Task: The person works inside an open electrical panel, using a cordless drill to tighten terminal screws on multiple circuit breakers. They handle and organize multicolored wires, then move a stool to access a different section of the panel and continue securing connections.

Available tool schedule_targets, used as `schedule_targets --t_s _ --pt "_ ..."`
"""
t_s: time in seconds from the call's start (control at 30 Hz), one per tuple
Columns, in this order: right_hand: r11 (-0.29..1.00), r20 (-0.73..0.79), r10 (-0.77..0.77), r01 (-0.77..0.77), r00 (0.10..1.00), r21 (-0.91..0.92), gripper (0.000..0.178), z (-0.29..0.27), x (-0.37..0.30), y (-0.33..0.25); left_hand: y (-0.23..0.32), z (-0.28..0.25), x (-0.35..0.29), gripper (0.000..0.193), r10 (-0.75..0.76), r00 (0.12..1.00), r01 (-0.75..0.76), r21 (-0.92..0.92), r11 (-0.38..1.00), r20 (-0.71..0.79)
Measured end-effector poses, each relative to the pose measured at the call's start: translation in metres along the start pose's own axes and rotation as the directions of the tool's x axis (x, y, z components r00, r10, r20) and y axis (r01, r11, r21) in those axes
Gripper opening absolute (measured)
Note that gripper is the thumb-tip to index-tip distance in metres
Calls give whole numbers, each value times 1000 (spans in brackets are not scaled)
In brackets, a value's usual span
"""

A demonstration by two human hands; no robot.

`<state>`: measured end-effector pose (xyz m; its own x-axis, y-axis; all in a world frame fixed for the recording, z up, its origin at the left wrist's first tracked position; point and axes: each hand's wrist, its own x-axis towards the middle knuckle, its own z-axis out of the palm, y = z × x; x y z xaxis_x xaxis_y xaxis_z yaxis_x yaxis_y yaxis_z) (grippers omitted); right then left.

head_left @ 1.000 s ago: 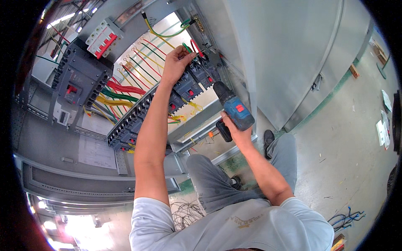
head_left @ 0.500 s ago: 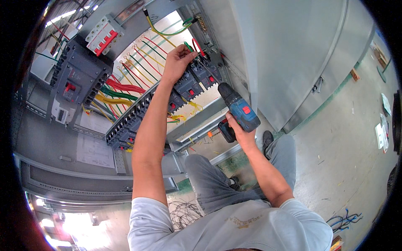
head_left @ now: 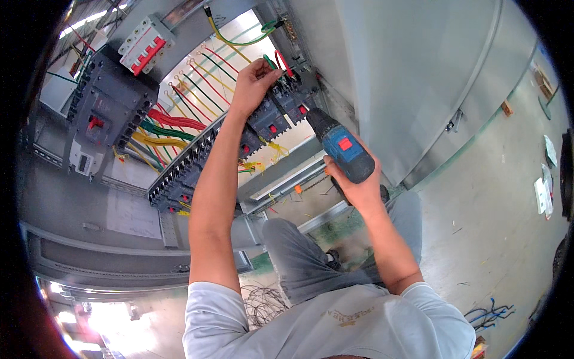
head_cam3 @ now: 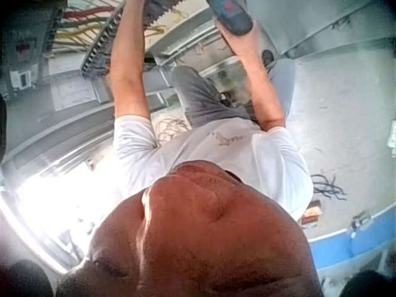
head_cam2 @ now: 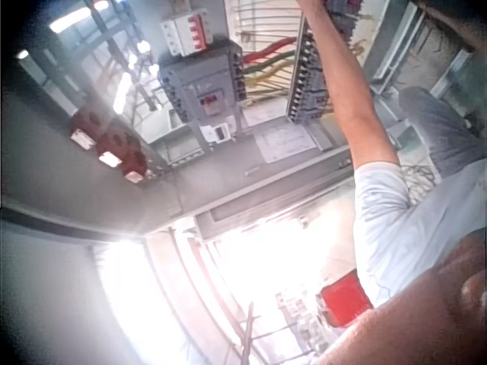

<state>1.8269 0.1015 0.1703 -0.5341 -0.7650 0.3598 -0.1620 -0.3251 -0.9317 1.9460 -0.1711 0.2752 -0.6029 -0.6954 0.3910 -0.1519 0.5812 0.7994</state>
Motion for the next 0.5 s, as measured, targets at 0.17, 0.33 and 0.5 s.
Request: schedule_targets --t_s 0.17,0.33,0.5 --pt "917 120 -207 236 971 -321 59 -22 30 -55 -17 -5 4 18 38 999 -38 6 999 -12" --pt "821 298 -31 194 954 -537 50 -25 60 -117 -14 -5 3 21 61 998 -61 86 994 -8" --pt "646 467 -32 375 884 -665 49 -14 98 -146 -7 -5 0 25 74 997 -73 73 995 -5"
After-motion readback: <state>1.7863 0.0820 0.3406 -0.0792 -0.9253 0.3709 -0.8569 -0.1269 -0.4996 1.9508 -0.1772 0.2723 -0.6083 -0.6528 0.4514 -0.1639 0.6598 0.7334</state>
